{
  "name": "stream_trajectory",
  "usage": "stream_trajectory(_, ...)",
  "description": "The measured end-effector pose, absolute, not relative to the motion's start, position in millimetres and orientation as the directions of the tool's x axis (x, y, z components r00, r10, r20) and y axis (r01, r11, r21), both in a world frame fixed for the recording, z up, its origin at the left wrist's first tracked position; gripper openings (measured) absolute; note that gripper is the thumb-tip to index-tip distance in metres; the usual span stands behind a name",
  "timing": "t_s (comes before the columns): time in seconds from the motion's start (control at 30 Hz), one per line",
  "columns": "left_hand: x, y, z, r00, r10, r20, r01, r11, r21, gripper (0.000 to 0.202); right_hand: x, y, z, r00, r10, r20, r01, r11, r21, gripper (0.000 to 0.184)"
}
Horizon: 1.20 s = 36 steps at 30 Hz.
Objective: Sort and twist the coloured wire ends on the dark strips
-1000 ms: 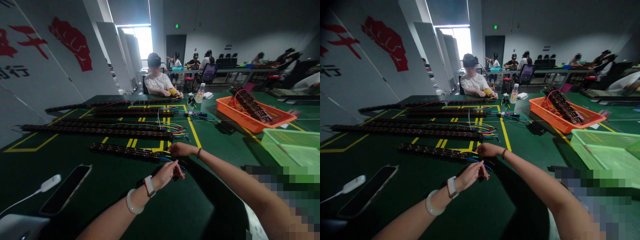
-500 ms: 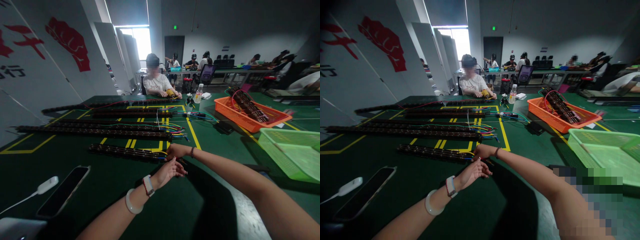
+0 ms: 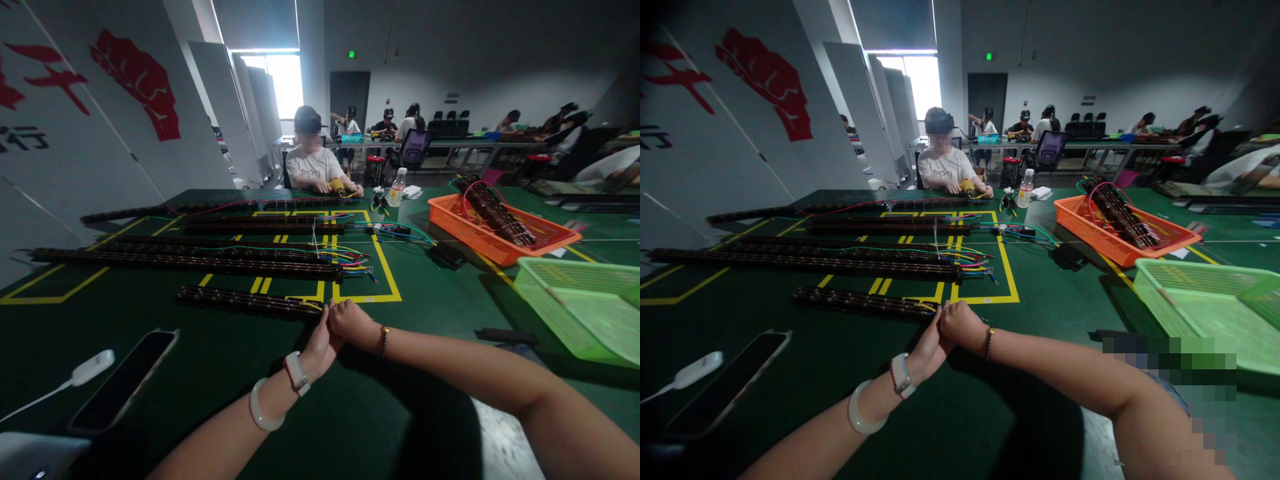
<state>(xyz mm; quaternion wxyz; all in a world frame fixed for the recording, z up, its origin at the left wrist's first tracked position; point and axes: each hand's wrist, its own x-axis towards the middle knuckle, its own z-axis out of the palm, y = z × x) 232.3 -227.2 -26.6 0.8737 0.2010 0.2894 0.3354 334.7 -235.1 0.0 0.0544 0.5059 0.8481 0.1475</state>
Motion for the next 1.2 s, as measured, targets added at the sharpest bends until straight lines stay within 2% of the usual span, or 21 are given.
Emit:
stream_trajectory(0.2,232.6,-227.3,-24.7,0.570,0.705,-0.422,-0.489,0.704,0.514,0.023,329.0,-254.4,-16.4,-0.423,0.890,0.168,0.877,0.356,0.323,0.045)
stream_trajectory(0.27,233.5,-227.1,-25.6,0.564,0.703,-0.433,-0.487,0.707,0.513,0.021,330.7,-261.9,-18.1,-0.399,0.893,0.206,0.903,0.345,0.256,0.053)
stream_trajectory(0.37,234.8,-226.9,-27.5,0.562,0.718,-0.411,-0.481,0.688,0.544,0.020,337.9,-267.4,-9.8,-0.354,0.904,0.239,0.935,0.351,0.056,0.052)
stream_trajectory(0.53,234.8,-225.6,-31.9,0.588,0.727,-0.356,-0.479,0.667,0.571,0.017,367.0,-251.0,30.6,-0.378,0.917,0.125,0.874,0.398,-0.280,0.024)
stream_trajectory(0.63,234.0,-225.1,-31.5,0.632,0.712,-0.307,-0.484,0.671,0.562,0.024,390.4,-234.0,46.1,-0.205,0.975,0.083,0.900,0.221,-0.376,0.024)
stream_trajectory(0.73,233.3,-224.9,-29.2,0.650,0.695,-0.307,-0.464,0.683,0.564,0.030,408.7,-223.1,43.2,-0.146,0.976,-0.162,0.893,0.059,-0.446,0.035)
stream_trajectory(0.83,232.9,-224.1,-28.7,0.631,0.698,-0.339,-0.458,0.688,0.563,0.026,416.3,-222.3,30.7,-0.209,0.880,-0.427,0.794,-0.102,-0.599,0.049)
stream_trajectory(0.9,232.8,-223.3,-29.4,0.641,0.691,-0.335,-0.454,0.693,0.560,0.026,416.4,-225.7,22.9,-0.290,0.806,-0.516,0.663,-0.220,-0.716,0.053)
stream_trajectory(1.0,232.8,-222.3,-30.0,0.694,0.671,-0.262,-0.446,0.686,0.574,0.033,413.5,-231.1,14.2,-0.478,0.716,-0.510,0.406,-0.335,-0.850,0.049)
stream_trajectory(1.07,232.7,-222.0,-29.7,0.709,0.664,-0.237,-0.448,0.684,0.575,0.037,410.9,-232.9,9.6,-0.576,0.667,-0.472,0.269,-0.391,-0.880,0.040)
stream_trajectory(1.2,232.2,-221.0,-28.3,0.699,0.668,-0.256,-0.456,0.691,0.561,0.041,405.7,-233.1,5.2,-0.657,0.624,-0.424,0.156,-0.438,-0.886,0.034)
